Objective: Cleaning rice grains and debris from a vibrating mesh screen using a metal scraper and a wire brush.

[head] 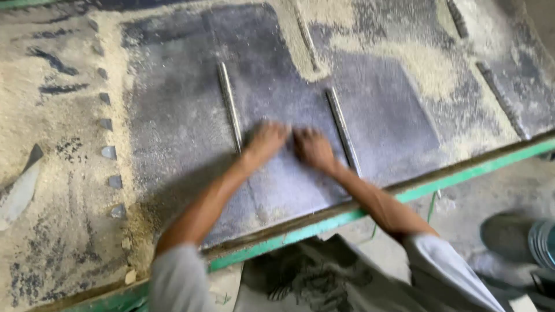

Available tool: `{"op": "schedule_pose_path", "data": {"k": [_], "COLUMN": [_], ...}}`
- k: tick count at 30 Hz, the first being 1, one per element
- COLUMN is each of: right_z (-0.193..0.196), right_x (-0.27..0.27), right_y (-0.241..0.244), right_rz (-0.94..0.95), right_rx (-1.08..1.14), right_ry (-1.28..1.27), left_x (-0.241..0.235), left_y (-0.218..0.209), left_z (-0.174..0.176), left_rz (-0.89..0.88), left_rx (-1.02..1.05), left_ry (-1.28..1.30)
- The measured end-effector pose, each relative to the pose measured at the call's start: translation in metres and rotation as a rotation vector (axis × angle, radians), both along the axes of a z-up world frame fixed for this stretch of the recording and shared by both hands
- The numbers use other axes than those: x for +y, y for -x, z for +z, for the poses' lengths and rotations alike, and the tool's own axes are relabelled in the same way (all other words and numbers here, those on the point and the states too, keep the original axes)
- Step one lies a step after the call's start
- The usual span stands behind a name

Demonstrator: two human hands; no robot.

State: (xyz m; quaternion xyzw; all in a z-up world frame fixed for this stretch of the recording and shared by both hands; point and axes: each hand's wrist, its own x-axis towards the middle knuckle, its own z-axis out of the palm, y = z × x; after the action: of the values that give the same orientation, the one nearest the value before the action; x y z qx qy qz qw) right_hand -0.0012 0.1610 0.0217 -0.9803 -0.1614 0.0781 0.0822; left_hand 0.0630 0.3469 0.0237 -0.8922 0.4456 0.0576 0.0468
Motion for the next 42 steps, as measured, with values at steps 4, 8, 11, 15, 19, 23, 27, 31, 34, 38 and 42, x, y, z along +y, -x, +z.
{"op": "schedule_pose_path", "data": {"k": [4, 8, 11, 15, 19, 23, 27, 31, 34, 38, 42], "right_z": [-0.024, -0.013, -0.012, 0.013, -0.020, -0.006, 0.026, 0.080, 0.063, 0.009, 0.058], "right_x": [0.000, 0.002, 0.010, 0.022, -0.002, -0.004, 0.007, 0.037, 0.041, 0.006, -0.058], "right_y": [-0.081, -0.006, 0.053, 0.039, -0.092, -0.181, -0.106, 0.018, 0.061, 0.013, -0.013], "right_rz": [-0.235, -0.163, 0.099, -0.036, -0.194, -0.394, -0.489, -0.407, -0.449, -0.514, -0.374], "right_rx": [-0.113, -0.109, -0.157, 0.032, -0.121, -0.196, -0.121, 0.097, 0.334, -0.015, -0.063], "right_ry": [-0.043, -0.036, -0.054, -0.089, -0.022, 0.137, -0.016, -0.122, -0.118, -0.082, 0.011], "left_x": [-0.047, 0.003, 0.007, 0.006, -0.022, -0.060, -0.044, -0.008, -0.008, -0.046, -0.069], "left_y": [-0.126, -0.037, 0.027, 0.022, -0.125, -0.205, -0.154, -0.047, 0.001, -0.063, -0.066], "left_z": [-0.100, 0.001, 0.004, -0.010, -0.064, -0.044, -0.001, 0.044, 0.039, 0.003, 0.068], "left_rz": [0.048, -0.065, -0.126, -0.154, -0.095, -0.047, -0.297, -0.474, -0.574, -0.623, -0.463], "left_rx": [-0.370, -0.009, 0.211, 0.122, -0.127, -0.369, -0.241, 0.228, 0.269, 0.022, -0.056], "left_ry": [0.137, -0.049, -0.159, -0.039, 0.104, 0.470, 0.254, -0.100, -0.093, -0.002, 0.234]}}
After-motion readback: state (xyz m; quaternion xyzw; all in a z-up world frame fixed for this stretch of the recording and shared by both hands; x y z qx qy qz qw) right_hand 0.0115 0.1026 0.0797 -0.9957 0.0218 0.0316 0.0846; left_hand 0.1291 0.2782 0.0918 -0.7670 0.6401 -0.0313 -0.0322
